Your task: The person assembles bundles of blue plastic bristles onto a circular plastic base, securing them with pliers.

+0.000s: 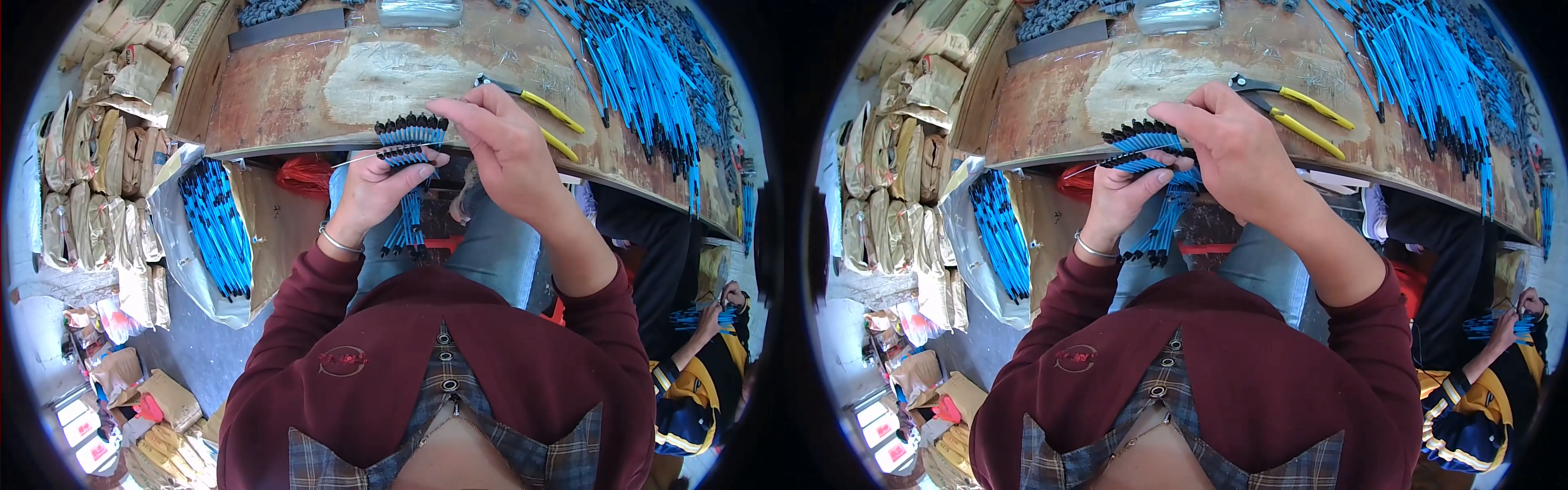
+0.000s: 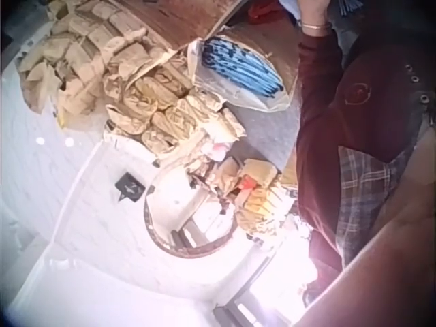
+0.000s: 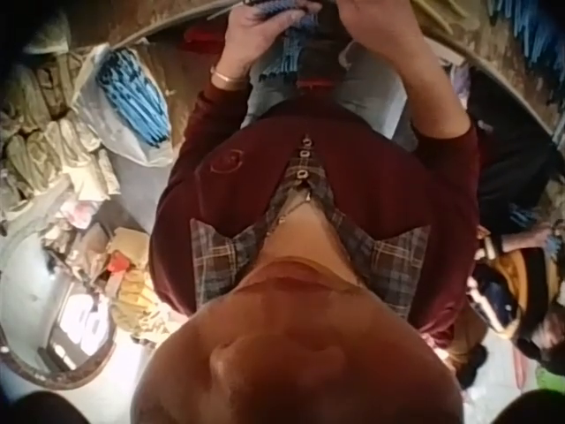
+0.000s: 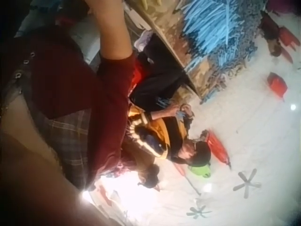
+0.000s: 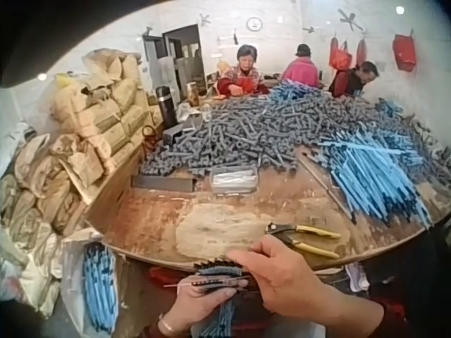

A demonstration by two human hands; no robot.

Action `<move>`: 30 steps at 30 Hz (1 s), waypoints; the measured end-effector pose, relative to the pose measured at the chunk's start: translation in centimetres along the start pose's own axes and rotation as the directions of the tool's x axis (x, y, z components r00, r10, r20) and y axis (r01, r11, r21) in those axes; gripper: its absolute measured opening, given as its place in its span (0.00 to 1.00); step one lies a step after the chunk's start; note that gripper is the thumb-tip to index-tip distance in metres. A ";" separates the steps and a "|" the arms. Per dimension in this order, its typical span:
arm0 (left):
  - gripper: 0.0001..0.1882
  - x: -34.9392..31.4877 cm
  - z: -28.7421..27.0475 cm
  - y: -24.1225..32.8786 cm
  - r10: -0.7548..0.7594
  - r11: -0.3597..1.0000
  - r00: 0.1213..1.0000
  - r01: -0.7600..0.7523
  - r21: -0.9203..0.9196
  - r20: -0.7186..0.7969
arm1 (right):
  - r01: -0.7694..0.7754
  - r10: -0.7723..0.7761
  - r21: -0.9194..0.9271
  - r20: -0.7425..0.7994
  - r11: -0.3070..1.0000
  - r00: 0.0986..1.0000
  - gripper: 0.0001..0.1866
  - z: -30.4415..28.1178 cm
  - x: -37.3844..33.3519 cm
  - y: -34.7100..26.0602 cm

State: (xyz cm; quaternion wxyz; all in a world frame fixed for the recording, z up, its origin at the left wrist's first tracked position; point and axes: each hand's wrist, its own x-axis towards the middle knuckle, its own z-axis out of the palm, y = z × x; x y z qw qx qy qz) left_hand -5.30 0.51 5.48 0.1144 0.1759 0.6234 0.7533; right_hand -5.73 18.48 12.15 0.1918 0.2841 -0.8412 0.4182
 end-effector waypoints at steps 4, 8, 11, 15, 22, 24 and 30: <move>0.09 0.0 -0.4 -0.2 0.022 0.999 1.000 -0.022 0.041 -0.006 | -0.021 0.014 0.099 0.072 0.995 0.997 0.17 0.0 0.1 0.7; 0.09 -0.1 -0.6 -0.2 0.017 0.999 1.000 -0.017 0.045 -0.002 | -0.011 -0.011 0.143 0.151 0.990 0.988 0.17 -0.5 0.6 0.9; 0.09 -0.2 -0.7 -0.2 0.003 1.000 1.000 -0.003 0.023 0.003 | -0.012 -0.012 0.160 0.149 0.987 0.989 0.15 -0.4 0.8 0.6; 0.09 -0.1 -0.7 -0.2 0.021 1.000 1.000 -0.021 0.017 0.019 | 0.014 -0.037 0.160 0.141 0.987 0.989 0.13 -0.4 0.9 0.6; 0.08 -0.4 -0.7 -0.2 0.000 0.998 1.000 0.001 -0.055 0.022 | -0.090 0.028 0.309 0.201 0.947 0.979 0.10 -0.5 1.0 0.8; 0.08 -0.5 -0.8 -0.2 -0.010 0.998 1.000 0.011 -0.061 0.023 | -0.111 0.044 0.332 0.203 0.937 0.978 0.09 -0.3 0.9 0.8; 0.09 -0.7 -0.9 0.0 -0.037 0.991 0.999 0.039 -0.129 0.018 | -0.097 0.033 0.330 0.194 0.939 0.980 0.09 -0.1 1.2 0.5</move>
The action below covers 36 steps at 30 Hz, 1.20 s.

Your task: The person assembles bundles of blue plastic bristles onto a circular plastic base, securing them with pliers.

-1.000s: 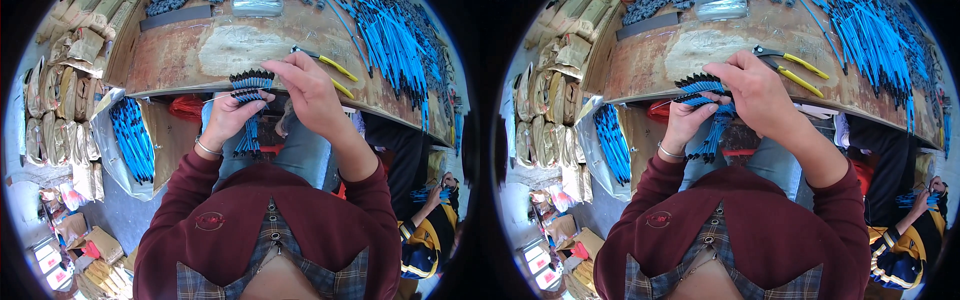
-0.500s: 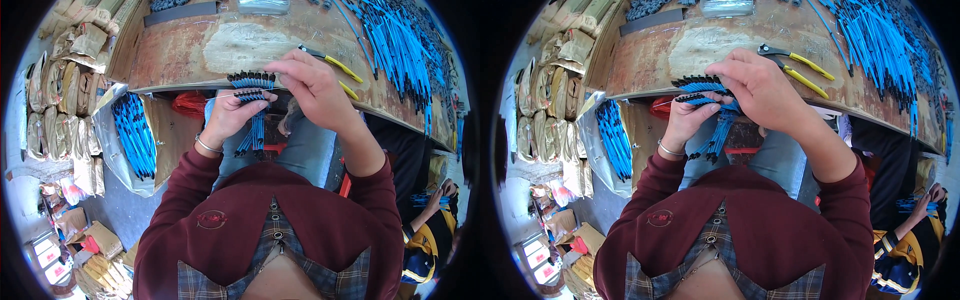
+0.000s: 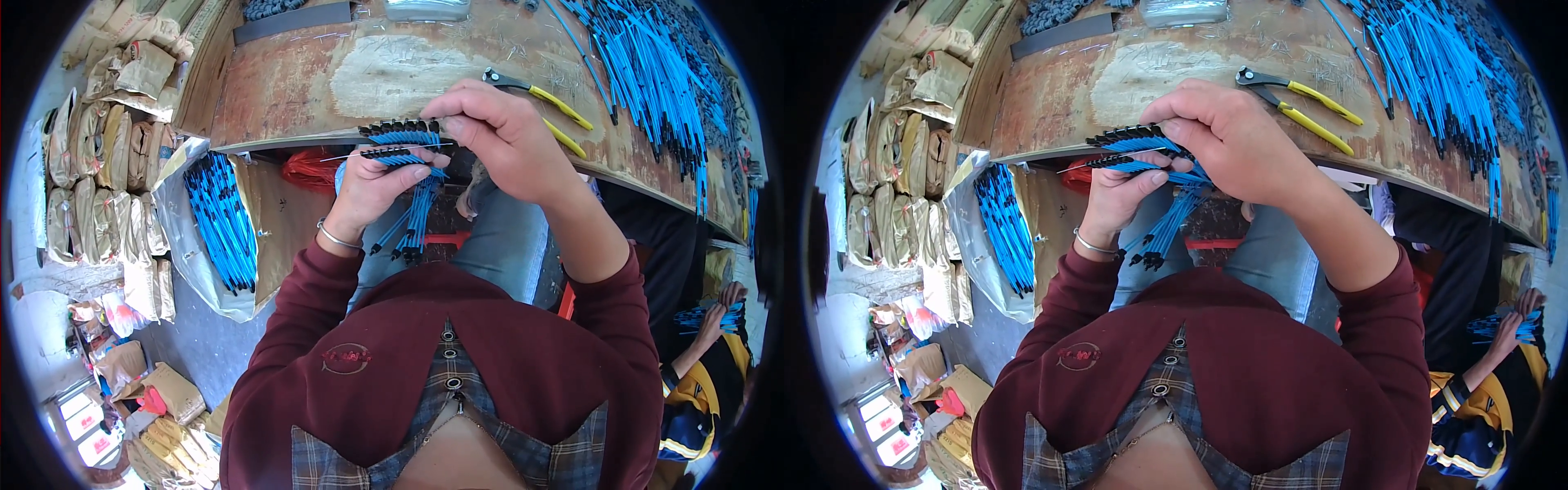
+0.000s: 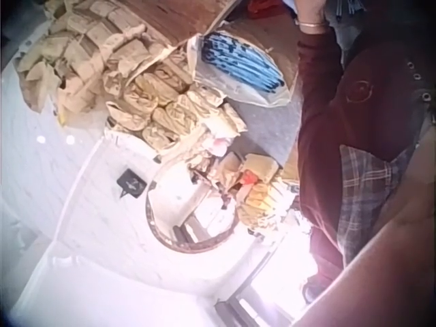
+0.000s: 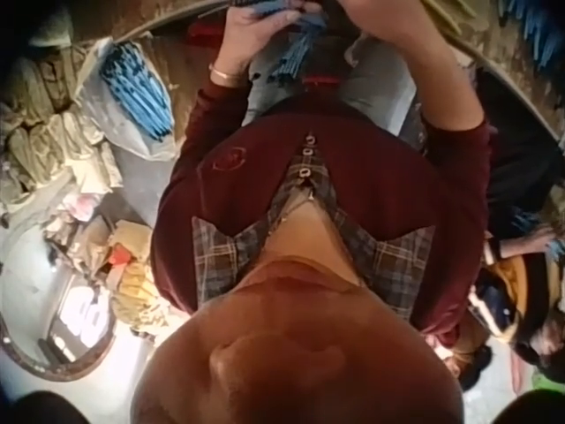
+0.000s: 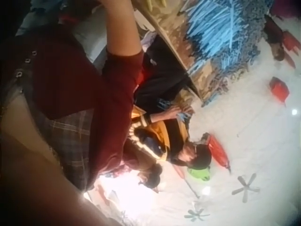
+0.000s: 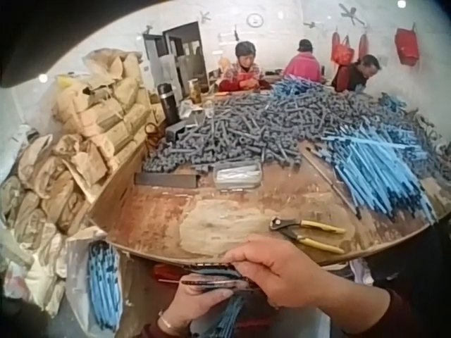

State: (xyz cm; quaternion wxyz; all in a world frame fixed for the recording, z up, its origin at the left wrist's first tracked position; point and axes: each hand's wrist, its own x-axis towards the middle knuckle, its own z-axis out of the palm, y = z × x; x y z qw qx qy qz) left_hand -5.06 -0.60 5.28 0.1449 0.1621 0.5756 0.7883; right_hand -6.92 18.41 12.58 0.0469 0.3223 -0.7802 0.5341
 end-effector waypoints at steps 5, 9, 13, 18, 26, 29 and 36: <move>0.09 -0.1 -0.2 -0.4 0.013 0.998 1.000 -0.013 0.060 -0.004 | 0.029 -0.030 -0.036 -0.022 0.999 0.999 0.09 0.2 -0.3 0.3; 0.09 -0.1 0.3 0.7 0.057 0.987 0.998 -0.057 0.148 0.006 | 0.112 -0.134 -0.286 -0.057 0.952 0.989 0.12 0.7 -0.2 -1.0; 0.10 0.0 0.1 0.4 0.069 0.989 0.997 -0.072 0.131 0.024 | 0.097 -0.095 -0.354 0.024 0.930 0.995 0.15 0.4 -0.3 -1.0; 0.10 -0.1 0.2 0.7 0.061 0.987 0.997 -0.066 0.150 0.035 | 0.123 -0.114 -0.228 0.049 0.966 0.992 0.15 0.2 -0.1 -0.5; 0.10 -0.2 0.2 1.0 0.078 0.990 0.995 -0.084 0.113 0.057 | 0.207 -0.194 -0.202 0.084 0.957 0.977 0.13 -0.1 0.7 -0.5; 0.10 -0.2 0.3 1.1 0.107 0.978 0.993 -0.114 0.173 0.048 | 0.209 -0.196 -0.180 0.085 0.961 0.977 0.13 -0.1 0.8 -0.4; 0.09 -0.1 -0.6 0.1 0.058 0.975 0.996 -0.071 0.209 0.067 | 0.306 -0.307 -0.414 0.067 0.857 0.949 0.13 0.9 0.9 -1.1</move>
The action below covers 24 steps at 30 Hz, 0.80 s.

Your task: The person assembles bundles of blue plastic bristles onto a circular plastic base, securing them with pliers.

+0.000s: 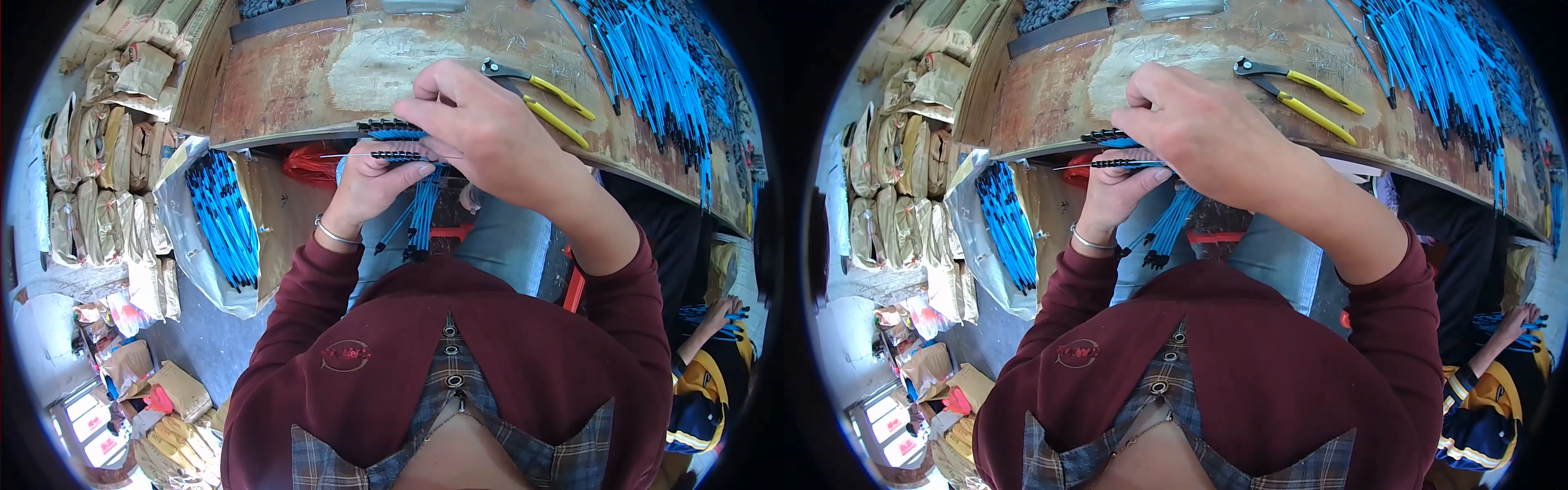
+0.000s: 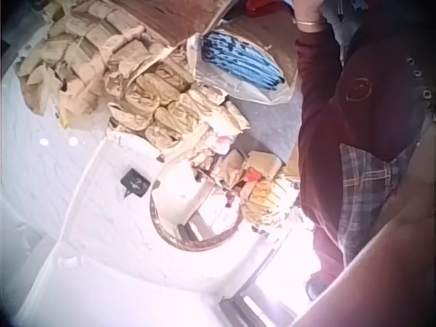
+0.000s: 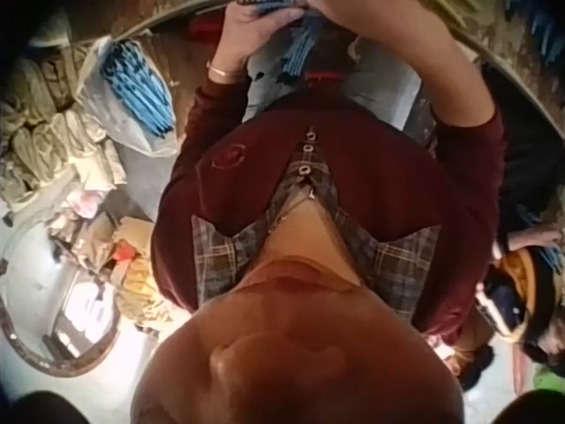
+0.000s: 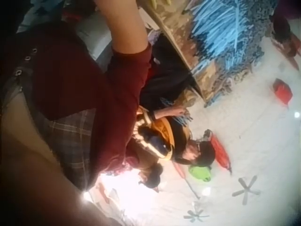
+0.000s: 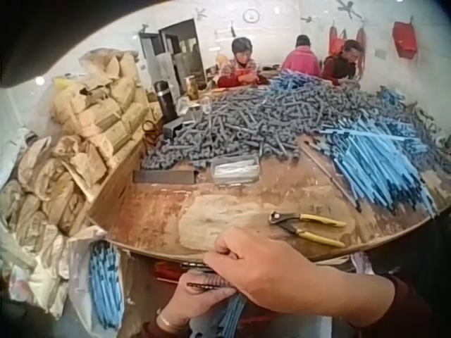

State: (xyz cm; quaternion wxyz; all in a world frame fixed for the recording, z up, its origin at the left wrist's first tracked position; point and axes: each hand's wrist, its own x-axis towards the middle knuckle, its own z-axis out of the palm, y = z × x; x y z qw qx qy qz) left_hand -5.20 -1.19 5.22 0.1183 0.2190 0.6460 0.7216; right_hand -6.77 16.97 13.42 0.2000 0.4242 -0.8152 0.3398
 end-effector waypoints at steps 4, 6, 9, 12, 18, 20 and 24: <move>0.09 0.1 0.5 -0.1 -0.005 0.998 1.000 0.004 -0.070 -0.024 | -0.051 0.053 0.097 -0.016 0.994 0.998 0.13 0.3 -0.2 0.2; 0.09 0.0 0.8 -0.2 0.002 0.996 0.999 -0.006 -0.091 -0.042 | -0.078 0.082 0.155 -0.020 0.985 0.996 0.12 0.4 -0.3 0.3; 0.09 -0.3 1.1 -0.6 -0.049 0.977 0.996 0.034 -0.208 -0.070 | -0.105 0.105 0.256 0.015 0.961 0.994 0.12 0.3 -0.3 0.7; 0.09 -0.2 1.0 -0.5 -0.022 0.992 0.998 0.014 -0.125 -0.062 | -0.100 0.102 0.261 0.005 0.960 0.995 0.11 0.5 -0.3 0.7; 0.08 -0.1 0.7 -0.6 0.003 1.000 0.998 -0.004 -0.019 -0.055 | -0.015 0.019 0.092 -0.045 0.996 0.999 0.11 0.9 0.0 0.3; 0.07 0.0 1.1 -0.5 0.006 0.999 0.997 -0.009 -0.049 -0.073 | -0.044 0.046 0.057 -0.030 0.997 0.999 0.12 1.0 -0.1 0.1; 0.07 0.0 1.2 -0.4 -0.008 0.998 0.997 0.004 -0.059 -0.075 | -0.032 0.033 0.063 -0.009 0.997 0.999 0.13 0.9 -0.1 0.3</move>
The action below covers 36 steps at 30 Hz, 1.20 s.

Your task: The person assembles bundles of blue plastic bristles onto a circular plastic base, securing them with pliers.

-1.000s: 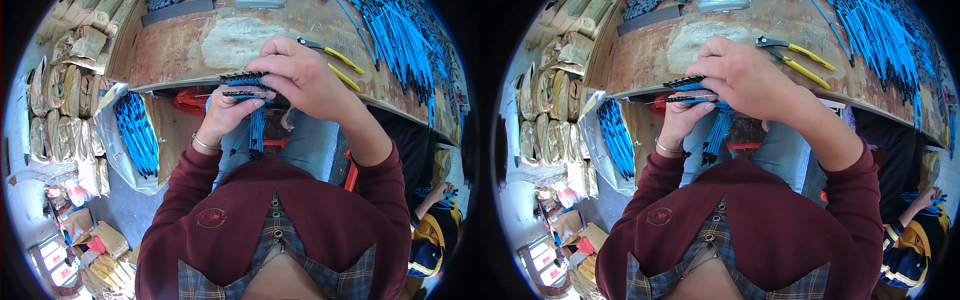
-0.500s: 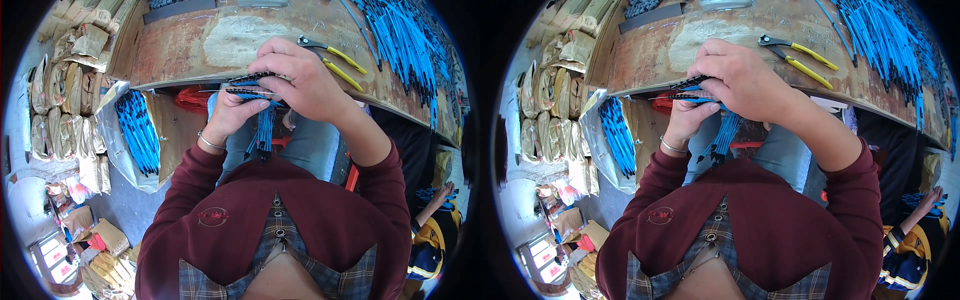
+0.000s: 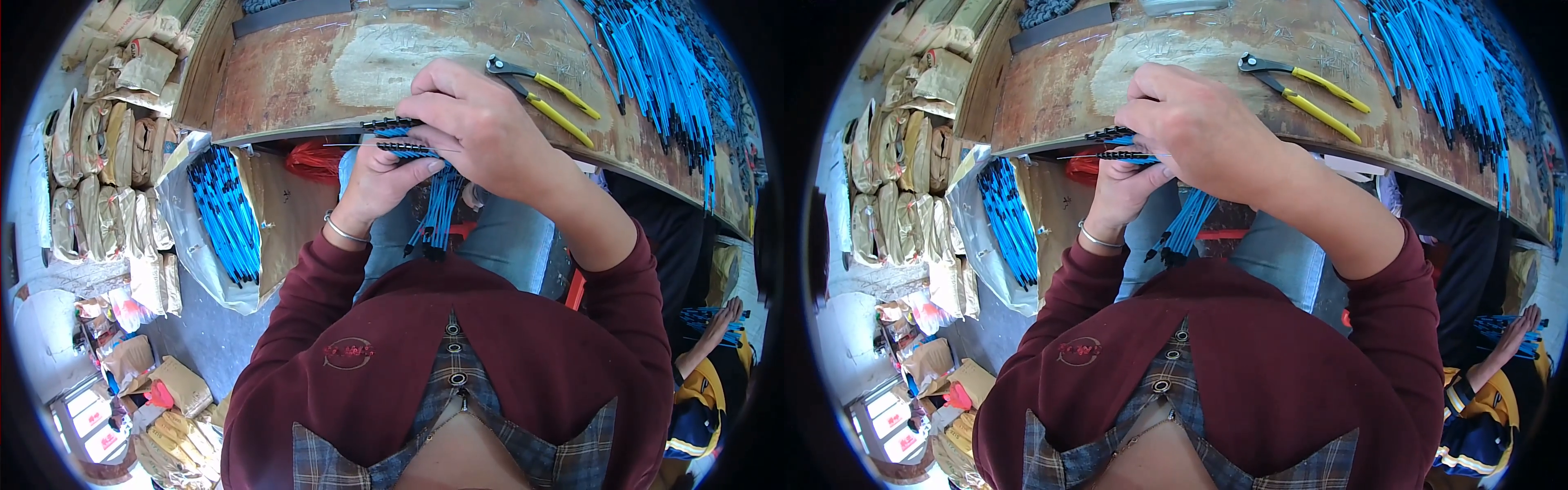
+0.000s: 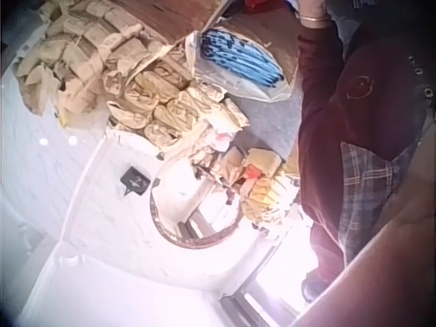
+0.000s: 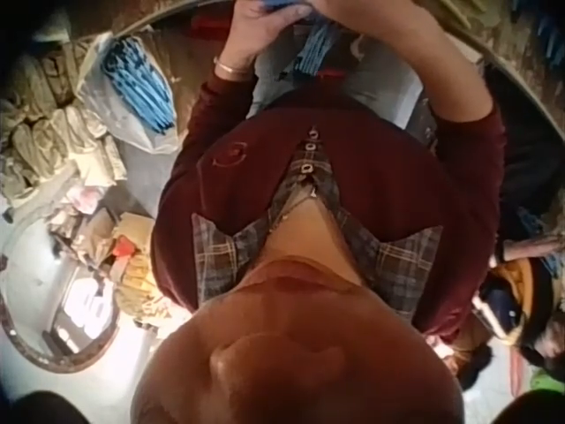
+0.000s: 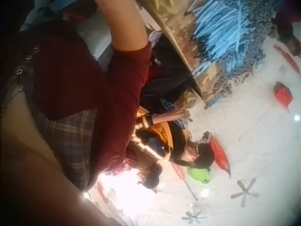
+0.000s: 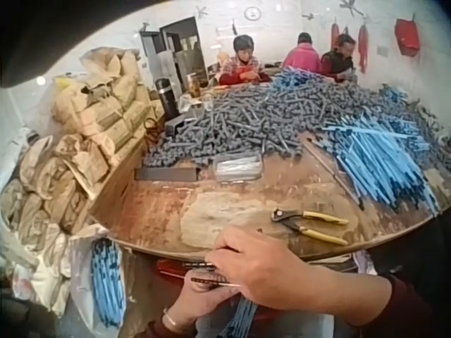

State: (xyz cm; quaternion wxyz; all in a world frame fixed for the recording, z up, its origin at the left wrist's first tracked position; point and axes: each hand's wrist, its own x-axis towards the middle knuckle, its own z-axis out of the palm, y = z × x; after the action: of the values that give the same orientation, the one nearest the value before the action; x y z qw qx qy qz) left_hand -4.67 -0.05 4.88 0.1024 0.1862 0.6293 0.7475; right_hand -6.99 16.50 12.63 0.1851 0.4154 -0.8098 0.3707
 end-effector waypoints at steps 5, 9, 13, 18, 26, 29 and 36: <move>0.07 -0.2 0.0 -0.3 -0.020 0.996 0.998 0.015 -0.083 -0.062 | 0.204 -0.202 0.024 -0.085 0.979 0.976 0.14 -0.1 0.7 0.1; 0.07 0.6 0.6 0.7 0.122 0.989 0.992 -0.122 0.081 0.004 | 0.196 -0.173 0.122 -0.176 0.973 0.969 0.11 -1.4 0.1 0.3; 0.10 0.7 -0.2 -0.2 0.056 0.998 0.998 -0.056 -0.009 0.019 | -0.080 0.038 -0.223 -0.188 0.971 0.981 0.09 -3.4 -2.1 0.6; 0.08 0.9 -0.1 -0.4 0.010 0.998 1.000 -0.009 -0.068 0.016 | -0.165 0.141 -0.211 -0.126 0.963 0.982 0.09 -2.7 -2.4 1.2; 0.08 2.1 -0.1 0.7 -0.037 0.991 0.999 0.036 -0.129 -0.010 | -0.250 0.222 -0.068 -0.282 0.966 0.933 0.09 -4.0 -2.9 1.4; 0.08 2.8 0.0 1.7 -0.074 0.973 0.997 0.071 -0.221 -0.006 | -0.352 0.336 0.006 -0.312 0.936 0.888 0.10 -4.4 -3.6 1.4; 0.07 2.6 0.7 1.7 -0.045 0.991 0.999 0.045 -0.123 0.004 | -0.378 0.340 -0.025 -0.383 0.926 0.859 0.10 -2.8 -1.7 1.5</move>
State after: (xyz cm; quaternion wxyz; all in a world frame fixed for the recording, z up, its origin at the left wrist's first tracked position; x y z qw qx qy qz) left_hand -6.63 1.26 6.98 0.1307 0.1658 0.5861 0.7822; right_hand -7.28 20.11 12.75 0.2830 0.1696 -0.8404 0.4300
